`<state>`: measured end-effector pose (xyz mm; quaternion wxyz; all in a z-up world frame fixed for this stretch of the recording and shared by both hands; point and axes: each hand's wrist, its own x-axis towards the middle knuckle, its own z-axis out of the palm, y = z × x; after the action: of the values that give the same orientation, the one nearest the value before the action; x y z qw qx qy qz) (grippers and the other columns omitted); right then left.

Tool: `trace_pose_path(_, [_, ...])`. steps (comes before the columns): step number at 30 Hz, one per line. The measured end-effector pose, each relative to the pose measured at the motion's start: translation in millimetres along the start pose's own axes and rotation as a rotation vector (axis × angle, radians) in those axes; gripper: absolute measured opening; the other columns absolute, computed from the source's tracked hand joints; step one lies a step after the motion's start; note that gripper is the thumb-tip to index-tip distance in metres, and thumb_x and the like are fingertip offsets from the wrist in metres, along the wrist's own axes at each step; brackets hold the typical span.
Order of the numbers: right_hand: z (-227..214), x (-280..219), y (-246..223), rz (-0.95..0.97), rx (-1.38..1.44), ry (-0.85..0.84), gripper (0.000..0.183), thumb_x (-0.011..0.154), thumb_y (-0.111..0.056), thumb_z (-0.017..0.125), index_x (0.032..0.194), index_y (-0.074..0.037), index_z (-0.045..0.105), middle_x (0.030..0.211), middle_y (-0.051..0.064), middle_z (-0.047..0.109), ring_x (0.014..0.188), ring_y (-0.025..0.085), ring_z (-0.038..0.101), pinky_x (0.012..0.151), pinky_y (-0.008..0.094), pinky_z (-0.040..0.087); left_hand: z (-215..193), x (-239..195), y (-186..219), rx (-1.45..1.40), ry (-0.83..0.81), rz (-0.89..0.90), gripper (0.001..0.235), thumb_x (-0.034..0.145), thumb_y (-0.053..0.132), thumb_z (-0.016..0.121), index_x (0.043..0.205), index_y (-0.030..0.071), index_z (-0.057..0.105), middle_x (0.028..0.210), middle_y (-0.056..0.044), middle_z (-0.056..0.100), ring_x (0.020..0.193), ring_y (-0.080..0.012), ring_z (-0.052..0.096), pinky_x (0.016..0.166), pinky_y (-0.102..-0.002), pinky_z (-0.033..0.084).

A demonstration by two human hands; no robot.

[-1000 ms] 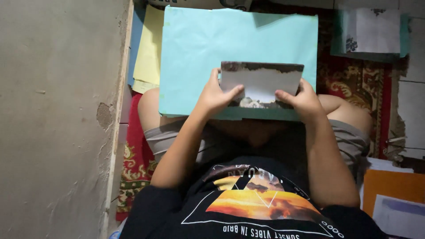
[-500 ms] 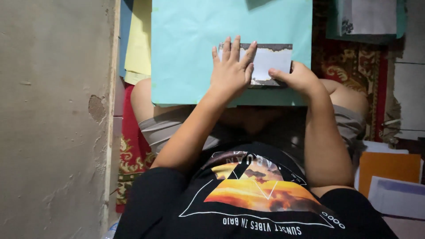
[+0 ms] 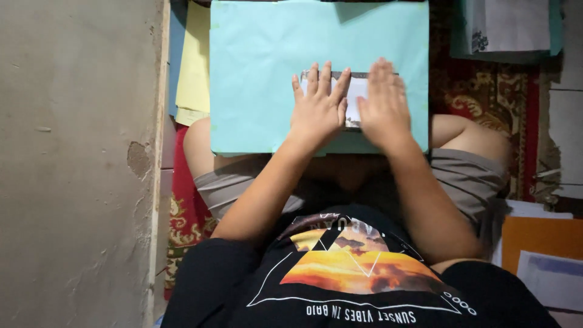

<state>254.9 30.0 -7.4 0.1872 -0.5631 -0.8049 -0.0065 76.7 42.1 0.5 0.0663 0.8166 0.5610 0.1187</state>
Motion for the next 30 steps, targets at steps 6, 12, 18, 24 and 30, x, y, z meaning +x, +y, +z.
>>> trace_pose_path(6, [9,5,-21,0.138,-0.05,-0.188,0.08,0.105,-0.033,0.049,0.159,0.016,0.015,0.166,0.036,0.011,0.157,0.045,0.007,0.12,0.067,-0.002,0,-3,1,-0.004,0.104,0.041,0.064,0.1,0.038,0.05,0.158,0.013,0.037,0.164,-0.023,0.026,0.152,-0.0446,0.02,0.115,-0.076,0.015])
trace_pose_path(12, [-10,3,-20,0.157,0.004,-0.306,0.075,0.107,-0.032,0.045,0.164,0.003,0.011,0.172,0.023,0.001,0.159,0.039,-0.002,0.126,0.061,-0.001,-20,-4,1,-0.095,-0.097,-0.042,0.062,0.106,0.026,0.038,0.165,0.016,0.022,0.172,-0.016,0.011,0.158,-0.0368,0.007,0.122,-0.068,0.007])
trace_pose_path(18, [-5,3,-13,0.223,0.01,-0.33,0.074,0.109,-0.036,0.042,0.165,0.0,0.012,0.172,0.02,-0.001,0.159,0.037,-0.004,0.125,0.062,-0.004,5,3,-20,-0.439,0.059,-0.086,0.082,0.092,-0.001,0.058,0.165,0.011,0.024,0.169,-0.028,0.01,0.157,-0.0476,0.009,0.121,-0.071,0.019])
trace_pose_path(24, [-12,5,-17,0.241,0.044,-0.349,0.073,0.109,-0.034,0.043,0.166,0.0,0.012,0.172,0.02,-0.001,0.158,0.038,-0.006,0.124,0.063,-0.005,17,-22,-38,-0.25,0.063,-0.359,0.082,0.098,0.045,0.067,0.155,0.0,0.028,0.126,-0.022,0.061,0.116,-0.0424,0.064,0.093,-0.06,0.055])
trace_pose_path(30, [-17,-24,32,0.321,0.405,0.068,0.071,0.104,-0.012,0.067,0.16,0.003,0.028,0.163,0.033,0.023,0.153,0.049,0.021,0.125,0.061,0.014,58,-6,-52,-0.139,0.095,-0.348,0.07,0.089,0.054,0.072,0.13,0.002,0.05,0.098,-0.012,0.06,0.083,-0.042,0.073,0.068,-0.052,0.062])
